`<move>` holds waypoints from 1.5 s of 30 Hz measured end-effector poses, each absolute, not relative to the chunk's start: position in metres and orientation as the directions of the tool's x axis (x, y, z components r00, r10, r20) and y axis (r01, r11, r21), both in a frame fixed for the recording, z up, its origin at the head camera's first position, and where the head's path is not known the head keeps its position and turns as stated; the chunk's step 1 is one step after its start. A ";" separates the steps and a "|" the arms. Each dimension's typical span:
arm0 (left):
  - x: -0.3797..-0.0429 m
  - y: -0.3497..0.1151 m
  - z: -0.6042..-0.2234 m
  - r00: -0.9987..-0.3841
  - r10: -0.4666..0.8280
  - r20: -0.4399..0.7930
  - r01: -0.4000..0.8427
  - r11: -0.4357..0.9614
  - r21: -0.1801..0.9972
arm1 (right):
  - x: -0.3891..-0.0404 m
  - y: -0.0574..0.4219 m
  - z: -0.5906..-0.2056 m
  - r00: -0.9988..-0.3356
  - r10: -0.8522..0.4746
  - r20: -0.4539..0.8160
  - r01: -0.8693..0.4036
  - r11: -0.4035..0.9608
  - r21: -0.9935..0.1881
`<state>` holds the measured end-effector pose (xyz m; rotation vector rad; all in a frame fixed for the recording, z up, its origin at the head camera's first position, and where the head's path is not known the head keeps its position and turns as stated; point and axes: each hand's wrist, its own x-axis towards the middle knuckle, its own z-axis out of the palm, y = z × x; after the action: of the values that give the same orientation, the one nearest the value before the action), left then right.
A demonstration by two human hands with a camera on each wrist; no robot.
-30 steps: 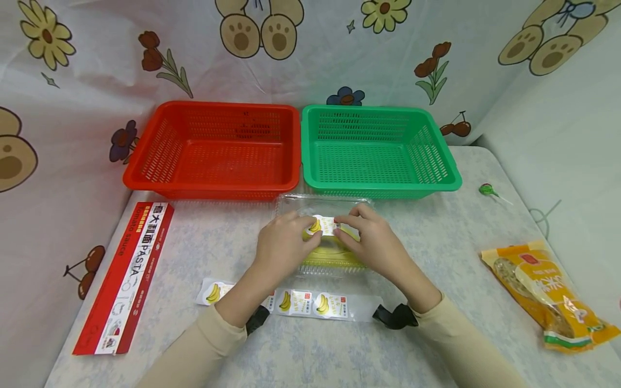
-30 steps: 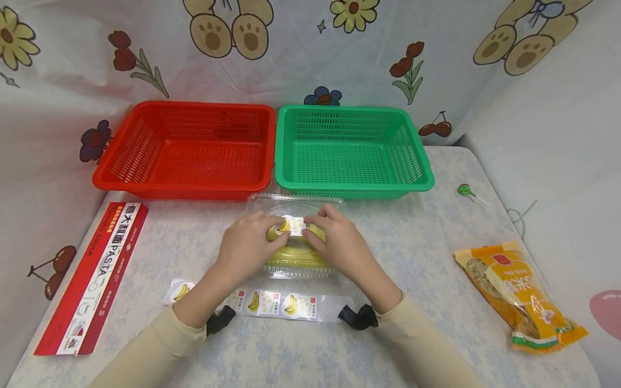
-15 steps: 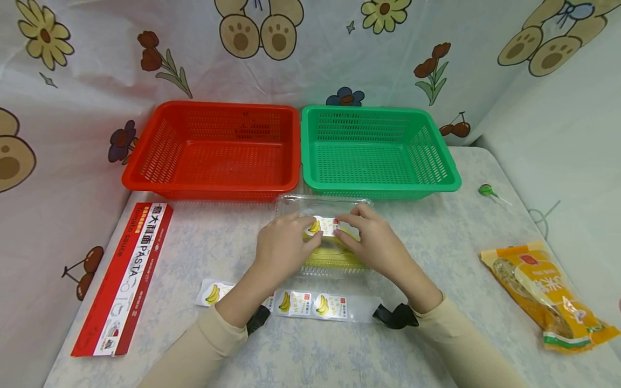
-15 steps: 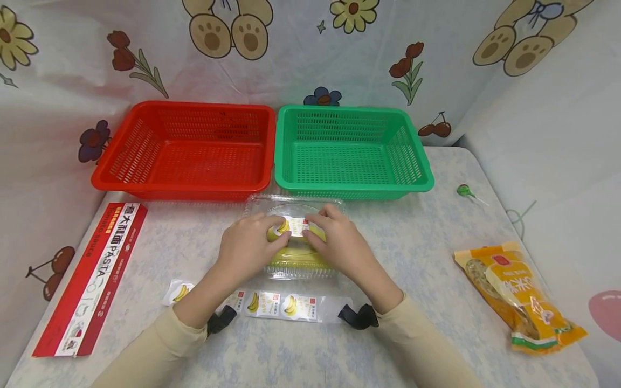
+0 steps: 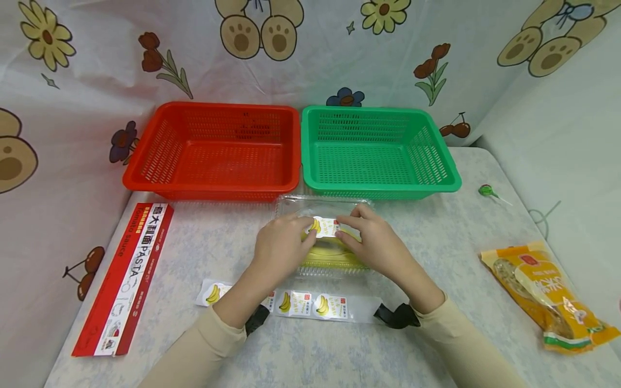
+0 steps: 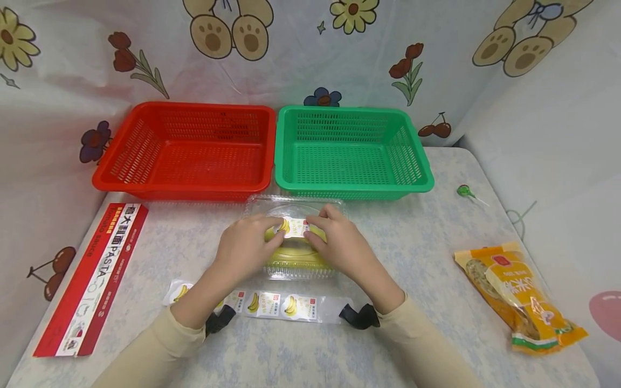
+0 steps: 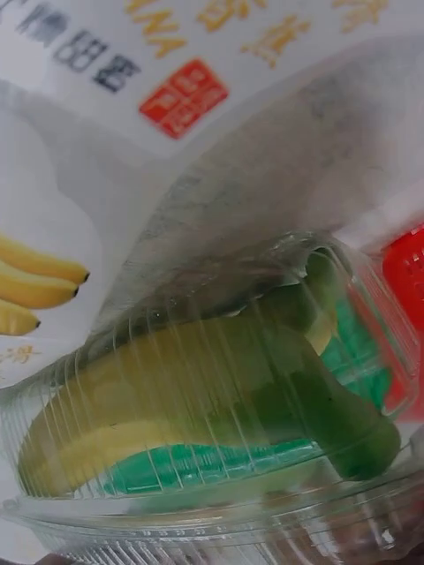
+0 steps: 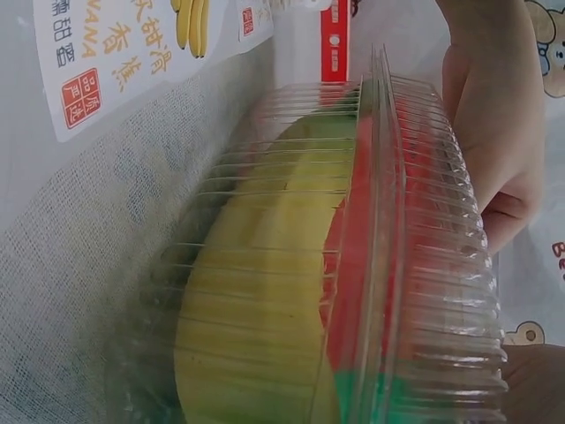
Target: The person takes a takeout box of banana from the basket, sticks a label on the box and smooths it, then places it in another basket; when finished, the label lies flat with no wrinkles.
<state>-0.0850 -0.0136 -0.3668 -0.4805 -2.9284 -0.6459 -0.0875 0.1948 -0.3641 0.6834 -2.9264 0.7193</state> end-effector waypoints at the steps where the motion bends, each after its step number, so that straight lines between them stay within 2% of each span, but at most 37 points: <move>1: -0.085 -0.014 -0.367 -0.946 0.276 0.172 0.323 0.858 0.399 | -0.087 0.195 -0.364 -0.900 -0.407 0.157 -0.433 0.792 -0.430; 11: -0.075 -0.029 -0.364 -0.957 0.221 0.185 0.284 0.833 0.475 | -0.088 0.211 -0.360 -0.899 -0.340 0.277 -0.438 0.734 -0.520; 17: -0.067 -0.043 -0.362 -0.974 0.172 0.149 0.223 0.845 0.485 | -0.097 0.239 -0.354 -0.900 -0.277 0.337 -0.419 0.761 -0.495; 24: -0.057 -0.057 -0.364 -0.988 0.127 0.093 0.156 0.864 0.479 | -0.110 0.275 -0.346 -0.922 -0.178 0.345 -0.331 0.825 -0.458; 30: -0.052 -0.065 -0.370 -0.992 0.113 0.056 0.126 0.881 0.456 | -0.128 0.306 -0.342 -0.954 -0.048 0.295 -0.186 0.869 -0.458; 35: -0.051 -0.070 -0.376 -0.993 0.114 -0.024 0.090 0.885 0.458 | -0.146 0.334 -0.344 -0.973 0.033 0.230 -0.086 0.869 -0.488; 40: -0.052 -0.073 -0.381 -0.985 0.130 -0.114 0.060 0.876 0.478 | -0.162 0.359 -0.351 -0.981 0.079 0.177 -0.019 0.869 -0.495; 45: -0.053 -0.076 -0.387 -0.977 0.152 -0.149 0.050 0.844 0.533 | -0.174 0.375 -0.358 -0.983 0.111 0.143 0.027 0.869 -0.494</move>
<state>-0.0526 -0.0756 -0.3875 -0.1773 -3.1945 -0.9155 -0.1743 0.3748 -0.3584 -0.1071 -2.8745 0.7556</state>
